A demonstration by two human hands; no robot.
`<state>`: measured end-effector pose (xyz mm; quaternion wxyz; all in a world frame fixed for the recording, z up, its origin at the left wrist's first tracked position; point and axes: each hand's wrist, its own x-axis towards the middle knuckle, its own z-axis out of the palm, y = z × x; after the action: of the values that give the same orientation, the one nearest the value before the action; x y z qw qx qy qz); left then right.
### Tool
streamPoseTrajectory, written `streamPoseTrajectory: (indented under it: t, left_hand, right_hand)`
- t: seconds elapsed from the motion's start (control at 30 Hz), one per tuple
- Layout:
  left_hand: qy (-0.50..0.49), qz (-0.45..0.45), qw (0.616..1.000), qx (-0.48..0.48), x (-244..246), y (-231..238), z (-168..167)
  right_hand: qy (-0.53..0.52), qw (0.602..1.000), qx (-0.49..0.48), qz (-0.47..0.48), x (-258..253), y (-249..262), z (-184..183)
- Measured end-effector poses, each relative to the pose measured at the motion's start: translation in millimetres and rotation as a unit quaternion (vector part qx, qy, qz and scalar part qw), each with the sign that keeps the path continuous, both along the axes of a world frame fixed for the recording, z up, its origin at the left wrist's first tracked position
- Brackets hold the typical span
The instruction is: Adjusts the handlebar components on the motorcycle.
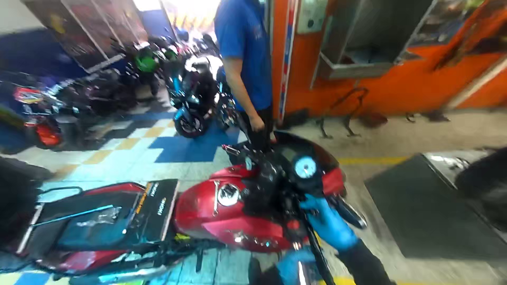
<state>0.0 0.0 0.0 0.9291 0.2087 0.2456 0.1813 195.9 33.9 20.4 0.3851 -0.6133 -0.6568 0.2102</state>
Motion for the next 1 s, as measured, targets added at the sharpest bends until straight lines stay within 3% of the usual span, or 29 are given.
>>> streamPoseTrajectory:
  t: [0.2, 0.33, 0.53, 0.67, 1.0]
  left_hand:
    - [0.087, 0.036, 0.996, -0.001, 5, -3, 3]
    - [0.078, 0.038, 0.996, -0.001, 5, -4, 0]
    - [0.042, -0.038, 0.997, -0.047, -1, 1, 7]
    - [0.019, -0.023, 0.998, -0.063, 0, 0, 10]
    - [0.073, 0.021, 0.996, -0.056, 1, -3, 15]
  right_hand:
    - [-0.007, 0.999, 0.034, 0.010, 3, -4, -8]
    - [-0.004, 0.999, 0.038, 0.004, 2, -6, -10]
    - [-0.010, 0.999, 0.039, 0.004, 1, -6, -9]
    - [0.006, 0.999, 0.044, 0.014, 3, -5, -11]
    - [0.013, 0.999, 0.047, 0.015, 1, -5, -9]
